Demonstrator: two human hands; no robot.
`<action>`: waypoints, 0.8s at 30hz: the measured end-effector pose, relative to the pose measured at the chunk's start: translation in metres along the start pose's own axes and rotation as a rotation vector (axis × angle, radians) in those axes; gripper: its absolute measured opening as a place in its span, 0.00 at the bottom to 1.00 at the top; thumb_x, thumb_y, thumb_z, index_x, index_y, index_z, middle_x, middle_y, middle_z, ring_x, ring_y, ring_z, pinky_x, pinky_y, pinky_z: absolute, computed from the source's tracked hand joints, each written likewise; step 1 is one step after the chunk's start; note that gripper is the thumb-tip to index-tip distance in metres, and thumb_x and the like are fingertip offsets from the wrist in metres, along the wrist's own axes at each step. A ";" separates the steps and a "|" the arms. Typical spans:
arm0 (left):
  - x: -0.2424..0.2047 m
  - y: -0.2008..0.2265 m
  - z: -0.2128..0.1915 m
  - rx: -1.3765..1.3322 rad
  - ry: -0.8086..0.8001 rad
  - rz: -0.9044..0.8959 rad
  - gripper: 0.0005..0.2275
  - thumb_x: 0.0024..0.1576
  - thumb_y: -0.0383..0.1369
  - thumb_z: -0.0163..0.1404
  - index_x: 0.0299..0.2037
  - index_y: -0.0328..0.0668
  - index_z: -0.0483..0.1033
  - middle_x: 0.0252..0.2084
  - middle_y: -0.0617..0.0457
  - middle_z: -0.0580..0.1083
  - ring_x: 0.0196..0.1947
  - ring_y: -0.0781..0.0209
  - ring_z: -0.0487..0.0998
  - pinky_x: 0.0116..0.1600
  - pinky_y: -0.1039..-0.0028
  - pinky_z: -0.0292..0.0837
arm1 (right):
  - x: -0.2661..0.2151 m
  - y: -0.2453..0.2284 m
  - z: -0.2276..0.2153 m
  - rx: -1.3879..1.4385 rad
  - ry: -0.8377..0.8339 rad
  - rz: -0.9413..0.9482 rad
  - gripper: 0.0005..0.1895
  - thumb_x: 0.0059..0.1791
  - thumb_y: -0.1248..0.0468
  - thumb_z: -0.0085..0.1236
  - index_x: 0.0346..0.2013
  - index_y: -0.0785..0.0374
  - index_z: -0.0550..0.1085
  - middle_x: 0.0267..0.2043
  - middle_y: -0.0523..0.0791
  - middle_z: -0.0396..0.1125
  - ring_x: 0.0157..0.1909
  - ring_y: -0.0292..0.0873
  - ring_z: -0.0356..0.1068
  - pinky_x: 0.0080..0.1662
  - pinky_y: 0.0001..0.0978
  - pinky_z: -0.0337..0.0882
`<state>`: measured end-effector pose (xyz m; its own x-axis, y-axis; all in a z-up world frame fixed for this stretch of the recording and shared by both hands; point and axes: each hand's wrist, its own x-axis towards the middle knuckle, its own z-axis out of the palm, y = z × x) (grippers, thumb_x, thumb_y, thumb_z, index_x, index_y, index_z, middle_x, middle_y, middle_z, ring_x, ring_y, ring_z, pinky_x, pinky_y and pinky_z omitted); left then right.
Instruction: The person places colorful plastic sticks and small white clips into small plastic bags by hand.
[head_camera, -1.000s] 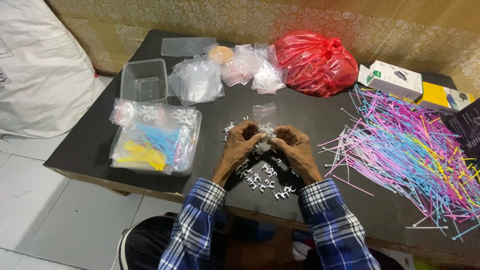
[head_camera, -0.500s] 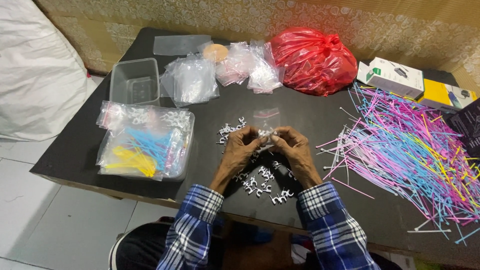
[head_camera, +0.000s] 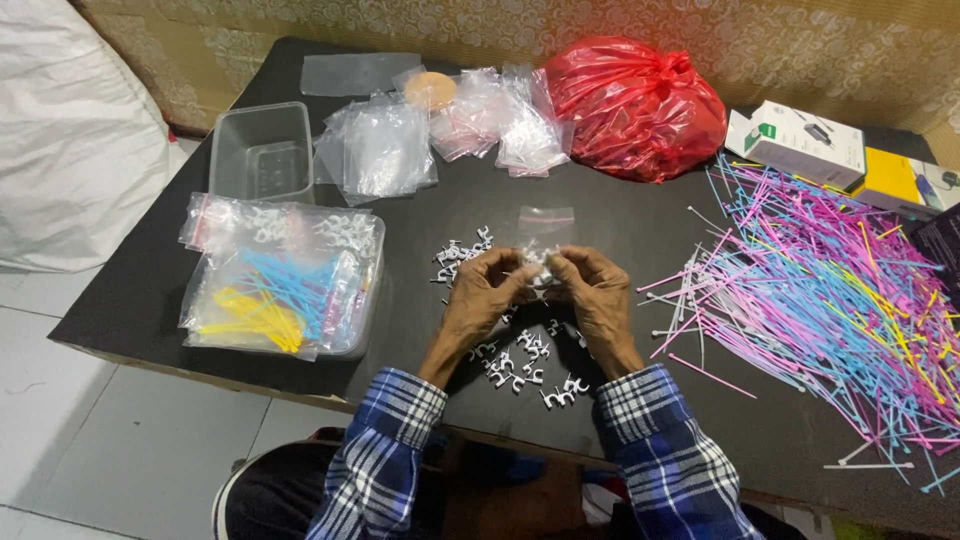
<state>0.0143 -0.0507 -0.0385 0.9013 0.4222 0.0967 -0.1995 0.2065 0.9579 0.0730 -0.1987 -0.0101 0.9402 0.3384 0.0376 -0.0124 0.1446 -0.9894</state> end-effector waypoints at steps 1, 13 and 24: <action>-0.001 -0.001 -0.002 0.000 0.001 0.000 0.10 0.53 0.28 0.63 0.42 0.34 0.79 0.29 0.49 0.79 0.26 0.64 0.82 0.29 0.77 0.82 | 0.000 0.000 0.001 0.000 -0.001 0.001 0.11 0.50 0.62 0.66 0.43 0.62 0.78 0.33 0.47 0.75 0.35 0.37 0.74 0.38 0.33 0.82; 0.005 -0.013 -0.013 -0.001 -0.029 -0.014 0.13 0.52 0.27 0.65 0.43 0.32 0.76 0.35 0.46 0.79 0.32 0.61 0.83 0.34 0.75 0.84 | -0.002 0.003 0.001 0.028 -0.180 -0.105 0.25 0.45 0.70 0.67 0.56 0.68 0.70 0.40 0.51 0.75 0.41 0.38 0.75 0.44 0.28 0.79; -0.003 0.006 -0.005 0.041 0.044 0.035 0.10 0.52 0.31 0.66 0.38 0.36 0.79 0.27 0.50 0.79 0.29 0.71 0.78 0.32 0.81 0.79 | 0.000 0.004 0.000 0.025 -0.225 -0.096 0.24 0.45 0.70 0.67 0.54 0.68 0.72 0.38 0.49 0.75 0.37 0.37 0.75 0.40 0.26 0.77</action>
<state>0.0083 -0.0468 -0.0348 0.8763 0.4667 0.1197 -0.2142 0.1548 0.9645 0.0729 -0.1986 -0.0143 0.8380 0.5203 0.1643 0.0623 0.2079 -0.9762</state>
